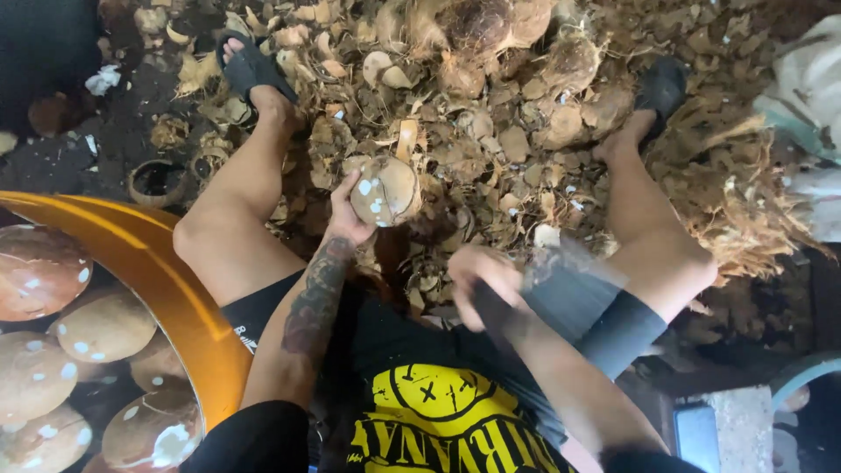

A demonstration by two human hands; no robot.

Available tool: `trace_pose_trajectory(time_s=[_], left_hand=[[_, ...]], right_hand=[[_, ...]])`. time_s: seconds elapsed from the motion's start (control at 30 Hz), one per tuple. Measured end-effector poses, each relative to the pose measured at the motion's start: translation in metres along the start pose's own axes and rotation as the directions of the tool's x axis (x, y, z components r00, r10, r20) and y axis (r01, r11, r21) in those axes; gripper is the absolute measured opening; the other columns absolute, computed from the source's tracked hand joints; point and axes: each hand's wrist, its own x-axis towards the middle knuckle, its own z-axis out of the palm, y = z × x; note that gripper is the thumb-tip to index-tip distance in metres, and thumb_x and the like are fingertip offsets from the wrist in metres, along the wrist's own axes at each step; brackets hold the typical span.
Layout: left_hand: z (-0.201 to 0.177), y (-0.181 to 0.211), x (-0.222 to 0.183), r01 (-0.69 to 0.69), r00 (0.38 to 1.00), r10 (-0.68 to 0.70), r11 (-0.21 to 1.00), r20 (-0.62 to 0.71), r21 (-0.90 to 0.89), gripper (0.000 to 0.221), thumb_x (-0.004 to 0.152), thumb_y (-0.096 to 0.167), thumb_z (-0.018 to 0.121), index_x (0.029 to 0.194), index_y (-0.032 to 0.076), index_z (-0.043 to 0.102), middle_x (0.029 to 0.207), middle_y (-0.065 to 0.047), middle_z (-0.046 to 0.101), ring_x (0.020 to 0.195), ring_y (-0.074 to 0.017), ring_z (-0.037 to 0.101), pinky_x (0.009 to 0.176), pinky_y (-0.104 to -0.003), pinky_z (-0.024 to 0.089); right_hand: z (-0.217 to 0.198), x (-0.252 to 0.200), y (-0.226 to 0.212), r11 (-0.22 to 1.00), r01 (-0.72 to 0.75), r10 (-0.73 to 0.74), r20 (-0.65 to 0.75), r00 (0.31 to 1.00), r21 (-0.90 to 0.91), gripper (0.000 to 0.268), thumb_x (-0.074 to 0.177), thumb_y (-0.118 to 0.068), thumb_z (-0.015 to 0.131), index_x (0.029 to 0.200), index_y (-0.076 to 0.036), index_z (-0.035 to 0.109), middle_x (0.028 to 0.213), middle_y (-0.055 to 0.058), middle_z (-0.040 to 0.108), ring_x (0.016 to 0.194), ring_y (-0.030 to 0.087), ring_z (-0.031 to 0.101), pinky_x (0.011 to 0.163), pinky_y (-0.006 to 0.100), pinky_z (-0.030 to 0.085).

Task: A person sits on the ground and uses a knife to scrape and clean the outer shells of coconuts, occasionally pouring liquid into a bucket.

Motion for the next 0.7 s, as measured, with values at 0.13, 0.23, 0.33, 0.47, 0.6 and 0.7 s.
trace_pose_trajectory(time_s=[0.13, 0.23, 0.33, 0.47, 0.6, 0.7], left_hand=[[0.007, -0.002, -0.011, -0.058, 0.979, 0.022, 0.983, 0.201, 0.176, 0.052, 0.085, 0.036, 0.076, 0.129, 0.008, 0.069, 0.118, -0.015, 0.076, 0.108, -0.0325, 0.073, 0.098, -0.050, 0.060], [-0.017, -0.006, 0.014, -0.460, 0.672, 0.153, 0.853, 0.724, 0.246, 0.088, 0.073, 0.035, 0.088, 0.150, 0.011, 0.052, 0.145, -0.027, 0.049, 0.134, -0.0401, 0.053, 0.114, -0.059, 0.043], [-0.059, -0.020, 0.041, -0.332, 0.512, -0.069, 0.904, 0.857, 0.271, 0.091, 0.078, 0.046, 0.086, 0.154, 0.012, 0.047, 0.156, -0.030, 0.043, 0.144, -0.0417, 0.046, 0.117, -0.066, 0.037], [-0.061, -0.030, 0.030, 0.378, 0.894, -0.394, 0.919, 0.214, 0.113, 0.064, 0.080, 0.051, 0.082, 0.118, 0.000, 0.074, 0.113, -0.025, 0.076, 0.109, -0.0459, 0.073, 0.107, -0.066, 0.052], [-0.014, -0.011, -0.014, 0.249, 0.945, -0.259, 0.966, 0.200, 0.073, 0.069, 0.080, 0.056, 0.081, 0.119, -0.001, 0.076, 0.115, -0.025, 0.077, 0.110, -0.0416, 0.074, 0.109, -0.059, 0.055], [-0.057, -0.003, 0.039, 0.164, 0.979, -0.179, 0.975, 0.095, 0.149, 0.055, 0.085, 0.046, 0.081, 0.124, 0.008, 0.076, 0.121, -0.020, 0.077, 0.107, -0.0405, 0.076, 0.102, -0.058, 0.060]], right_hand=[[0.009, -0.072, 0.045, 0.049, -0.983, 0.984, 0.178, 0.017, -0.176, 0.029, 0.092, -0.015, 0.061, 0.066, -0.001, 0.061, 0.045, 0.016, 0.056, 0.036, 0.025, 0.060, 0.033, 0.039, 0.049], [0.008, -0.039, 0.017, 0.074, -0.997, 0.982, 0.175, 0.075, 0.015, 0.030, 0.087, -0.007, 0.054, 0.058, 0.000, 0.056, 0.041, 0.017, 0.052, 0.031, 0.025, 0.056, 0.029, 0.035, 0.047], [-0.004, 0.005, -0.014, 0.367, -0.928, 0.912, 0.176, 0.371, 0.056, 0.020, 0.080, 0.008, 0.052, 0.063, 0.000, 0.059, 0.046, 0.017, 0.059, 0.035, 0.023, 0.060, 0.032, 0.029, 0.048], [-0.025, 0.040, -0.037, 0.795, -0.512, 0.489, 0.155, 0.858, 0.326, 0.031, 0.076, 0.025, 0.046, 0.080, -0.003, 0.057, 0.057, 0.012, 0.065, 0.048, 0.021, 0.068, 0.048, 0.027, 0.057], [-0.042, 0.037, -0.057, 0.794, -0.427, 0.388, 0.181, 0.904, 0.433, 0.030, 0.077, 0.028, 0.049, 0.085, -0.002, 0.050, 0.063, 0.015, 0.066, 0.055, 0.025, 0.071, 0.056, 0.029, 0.056], [-0.034, 0.043, -0.061, 0.841, -0.333, 0.316, 0.112, 0.942, 0.427, 0.017, 0.090, -0.001, 0.063, 0.077, -0.006, 0.053, 0.066, 0.015, 0.071, 0.056, 0.028, 0.074, 0.053, 0.033, 0.060]])
